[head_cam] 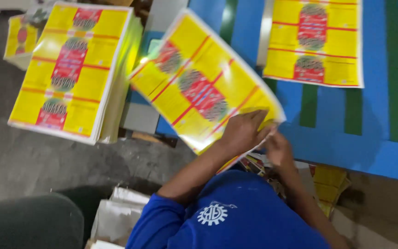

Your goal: The person repeatedly picks up stacks of yellow printed sheets labeled 'SIDAFOS' from a blue machine surface and transfers them to a pile on the left. The task involves rapid hand movements to separate and move the sheets, with the camera shaking significantly during the process.

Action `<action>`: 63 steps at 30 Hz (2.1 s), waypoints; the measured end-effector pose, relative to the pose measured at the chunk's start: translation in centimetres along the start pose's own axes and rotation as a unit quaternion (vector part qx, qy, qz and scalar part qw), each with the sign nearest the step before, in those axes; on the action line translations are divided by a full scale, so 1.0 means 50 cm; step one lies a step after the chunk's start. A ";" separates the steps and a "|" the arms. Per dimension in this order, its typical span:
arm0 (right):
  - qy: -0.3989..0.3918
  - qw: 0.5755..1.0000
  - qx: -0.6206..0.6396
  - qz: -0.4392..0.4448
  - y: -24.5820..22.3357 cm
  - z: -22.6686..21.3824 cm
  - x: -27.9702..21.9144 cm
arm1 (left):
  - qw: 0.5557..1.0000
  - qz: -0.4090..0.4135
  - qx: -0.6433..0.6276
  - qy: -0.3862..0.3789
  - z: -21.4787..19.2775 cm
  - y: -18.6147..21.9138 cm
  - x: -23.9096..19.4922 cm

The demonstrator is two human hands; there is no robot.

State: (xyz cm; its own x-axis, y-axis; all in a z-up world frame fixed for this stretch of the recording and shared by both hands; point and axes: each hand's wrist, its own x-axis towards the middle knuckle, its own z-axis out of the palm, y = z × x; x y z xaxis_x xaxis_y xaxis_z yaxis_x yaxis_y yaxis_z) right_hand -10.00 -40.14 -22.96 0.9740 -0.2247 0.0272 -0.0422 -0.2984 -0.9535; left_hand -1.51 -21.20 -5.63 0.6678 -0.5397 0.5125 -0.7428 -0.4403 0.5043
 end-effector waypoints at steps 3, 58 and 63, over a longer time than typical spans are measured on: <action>0.066 0.970 0.176 0.156 -0.039 -0.080 -0.040 | 0.993 -0.094 -0.056 0.040 -0.035 -0.096 -0.051; -0.040 0.998 0.016 -0.038 0.017 0.012 -0.014 | 0.997 -0.003 0.056 -0.047 0.009 -0.057 -0.022; 0.108 0.923 0.320 0.185 0.075 -0.106 -0.071 | 0.956 -0.217 0.174 0.097 -0.195 -0.272 -0.117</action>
State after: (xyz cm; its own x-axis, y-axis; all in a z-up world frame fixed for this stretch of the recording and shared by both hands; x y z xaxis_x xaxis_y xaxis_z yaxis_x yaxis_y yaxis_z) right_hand -14.82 -45.36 -25.04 0.8494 -0.4022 -0.3417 -0.1553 0.4282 -0.8902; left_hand 5.17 -5.06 -8.71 0.8871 -0.1240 0.4446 -0.3427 -0.8221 0.4546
